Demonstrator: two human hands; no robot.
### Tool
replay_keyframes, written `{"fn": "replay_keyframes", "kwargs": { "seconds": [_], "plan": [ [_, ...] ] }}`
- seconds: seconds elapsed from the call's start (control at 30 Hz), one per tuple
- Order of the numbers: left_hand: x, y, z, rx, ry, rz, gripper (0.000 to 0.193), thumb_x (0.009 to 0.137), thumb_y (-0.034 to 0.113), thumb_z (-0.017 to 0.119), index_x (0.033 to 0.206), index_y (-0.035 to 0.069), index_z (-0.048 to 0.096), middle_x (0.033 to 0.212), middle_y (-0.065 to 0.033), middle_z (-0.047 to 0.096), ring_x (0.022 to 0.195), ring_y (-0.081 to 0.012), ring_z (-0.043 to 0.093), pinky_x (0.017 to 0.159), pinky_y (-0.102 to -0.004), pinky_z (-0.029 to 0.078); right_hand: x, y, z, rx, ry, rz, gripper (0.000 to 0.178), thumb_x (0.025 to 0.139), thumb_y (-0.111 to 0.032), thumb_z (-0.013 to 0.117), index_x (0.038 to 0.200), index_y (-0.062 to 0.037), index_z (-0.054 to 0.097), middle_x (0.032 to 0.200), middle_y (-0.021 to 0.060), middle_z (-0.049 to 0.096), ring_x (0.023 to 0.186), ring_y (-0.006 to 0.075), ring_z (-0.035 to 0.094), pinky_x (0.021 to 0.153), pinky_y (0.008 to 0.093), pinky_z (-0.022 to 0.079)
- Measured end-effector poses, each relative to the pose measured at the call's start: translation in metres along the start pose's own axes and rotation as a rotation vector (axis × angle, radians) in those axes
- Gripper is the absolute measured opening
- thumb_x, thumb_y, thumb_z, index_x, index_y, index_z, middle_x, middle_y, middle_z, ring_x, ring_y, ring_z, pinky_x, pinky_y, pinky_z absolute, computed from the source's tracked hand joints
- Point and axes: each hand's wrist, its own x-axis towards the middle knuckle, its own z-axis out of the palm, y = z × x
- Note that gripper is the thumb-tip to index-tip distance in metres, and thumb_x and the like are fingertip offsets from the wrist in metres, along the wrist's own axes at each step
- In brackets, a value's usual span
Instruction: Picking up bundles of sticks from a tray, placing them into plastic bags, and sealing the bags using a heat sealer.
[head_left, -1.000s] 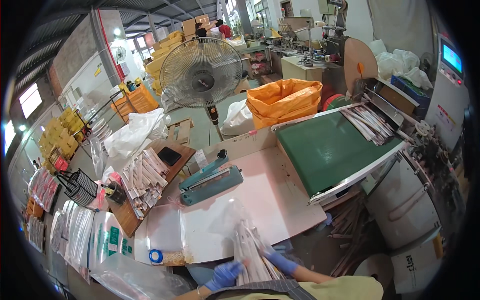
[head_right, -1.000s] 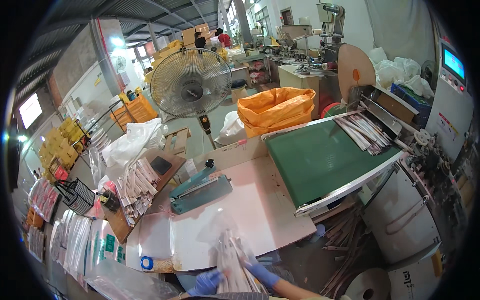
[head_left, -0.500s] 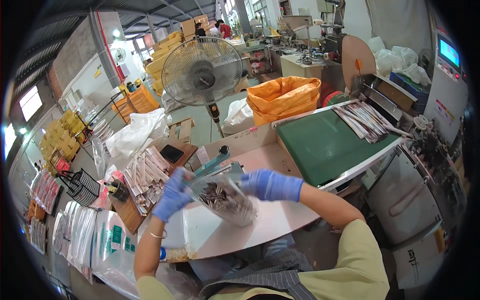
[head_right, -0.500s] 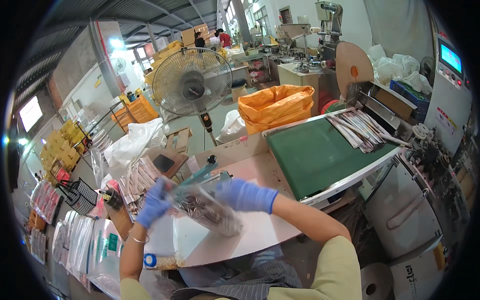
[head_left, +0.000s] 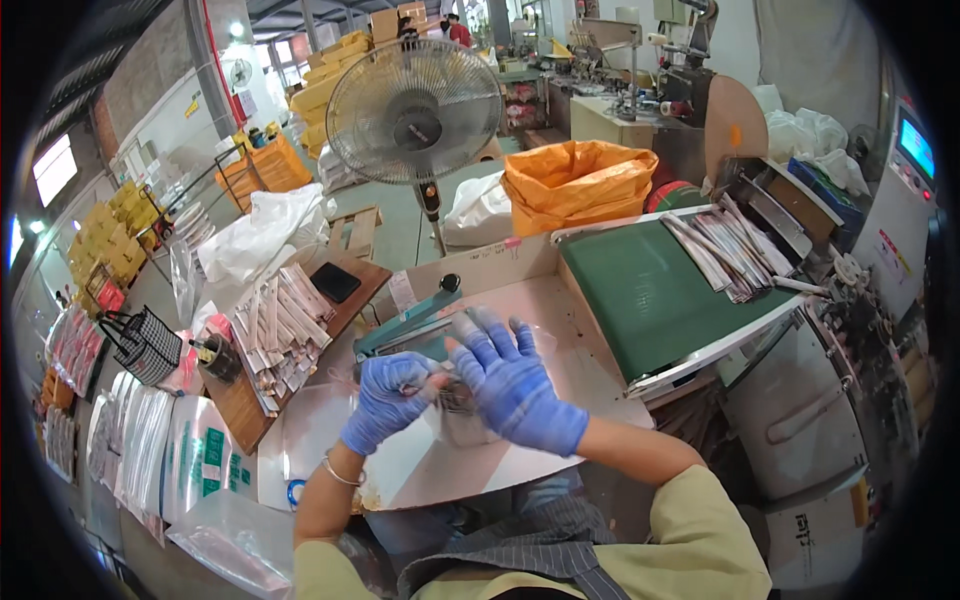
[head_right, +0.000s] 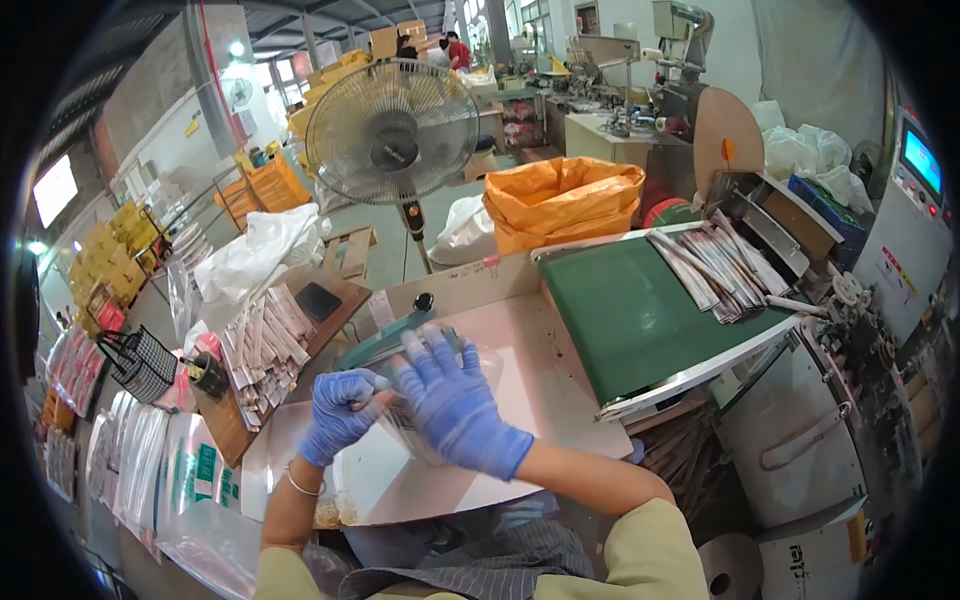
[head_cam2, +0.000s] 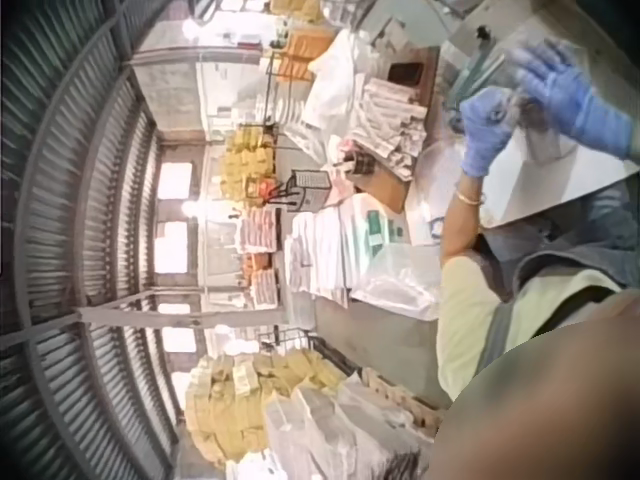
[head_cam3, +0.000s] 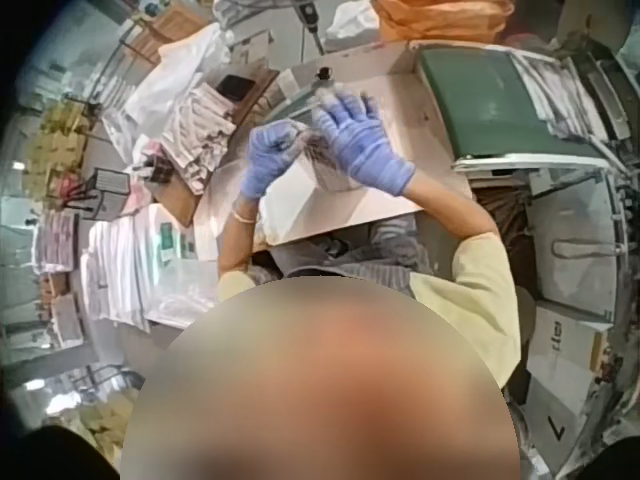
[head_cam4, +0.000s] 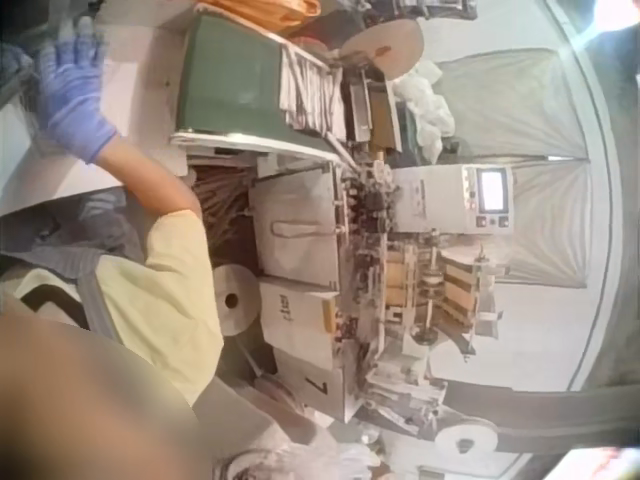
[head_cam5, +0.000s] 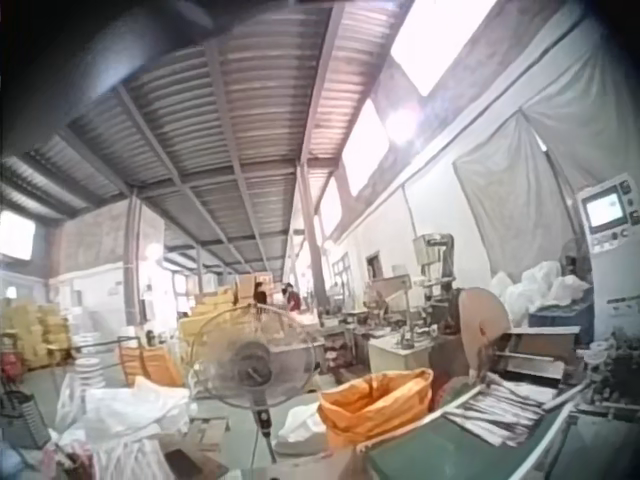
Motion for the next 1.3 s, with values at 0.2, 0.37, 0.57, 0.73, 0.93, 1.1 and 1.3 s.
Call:
{"fn": "replay_keyframes", "kwargs": {
  "seconds": [0.2,0.37,0.57,0.73,0.93,1.1,1.3],
  "plan": [
    [-0.052,-0.083,0.073,-0.647,0.229,-0.285,0.075,0.055,0.020,0.082,0.118,0.005,0.043,0.101,-0.0084,0.057,0.092,-0.0177,0.055,0.079,-0.0272,0.044,0.001,0.018,0.051,0.527,-0.236,0.148,0.016,0.065,-0.004,0.059,0.079,-0.0059,0.052,0.062,0.0137,0.049,0.056,0.0319,0.052,0.049,0.0367,0.041],
    [-0.035,-0.144,0.149,-0.552,0.247,-0.766,0.067,0.058,0.016,0.079,0.116,0.002,0.047,0.101,-0.0067,0.059,0.091,-0.0152,0.056,0.076,-0.0291,0.047,-0.031,0.113,0.214,0.181,-0.161,0.509,0.012,0.079,-0.015,0.051,0.085,-0.0045,0.055,0.069,0.0178,0.056,0.062,0.0348,0.054,0.054,0.0363,0.043],
    [0.002,-0.220,0.135,-0.871,0.247,-1.002,0.027,0.063,0.007,0.073,0.087,0.004,0.063,0.082,-0.0034,0.063,0.075,-0.0115,0.059,0.066,-0.0262,0.048,0.035,0.054,0.288,0.919,-0.150,0.747,0.019,0.084,-0.022,0.050,0.088,-0.0032,0.054,0.065,0.0100,0.053,0.062,0.0174,0.051,0.061,0.0290,0.043],
    [-0.045,-0.257,0.079,-1.112,0.483,-1.046,0.030,0.064,0.012,0.071,0.090,0.001,0.063,0.081,-0.0061,0.062,0.073,-0.0149,0.059,0.065,-0.0260,0.048,0.009,0.073,0.286,0.962,-0.091,0.766,0.016,0.082,-0.017,0.053,0.080,-0.0016,0.054,0.063,0.0062,0.052,0.060,0.0134,0.048,0.056,0.0283,0.041],
    [-0.132,-0.280,0.060,-0.846,0.437,-1.250,0.061,0.066,0.015,0.074,0.117,-0.003,0.045,0.106,-0.0101,0.055,0.090,-0.0200,0.056,0.077,-0.0336,0.049,-0.105,0.071,0.338,1.245,0.032,1.125,0.010,0.080,-0.011,0.055,0.083,-0.0036,0.060,0.071,0.0019,0.058,0.066,0.0079,0.051,0.060,0.0231,0.044],
    [-0.204,-0.235,0.072,-0.843,0.388,-1.073,0.056,0.070,0.019,0.071,0.118,0.004,0.045,0.107,-0.0065,0.055,0.091,-0.0180,0.055,0.076,-0.0324,0.048,-0.095,0.068,0.329,1.365,0.051,1.222,0.009,0.079,-0.009,0.058,0.086,-0.0036,0.061,0.072,0.0003,0.059,0.068,0.0065,0.053,0.062,0.0210,0.044],
    [-0.204,-0.178,0.096,-0.656,0.384,-0.987,0.051,0.070,0.022,0.070,0.113,0.003,0.049,0.099,-0.0050,0.056,0.086,-0.0168,0.054,0.073,-0.0299,0.046,-0.109,0.073,0.342,1.335,0.102,1.202,0.014,0.079,-0.012,0.059,0.089,-0.0035,0.058,0.075,0.0029,0.060,0.069,0.0094,0.054,0.063,0.0230,0.044]
  ]
}}
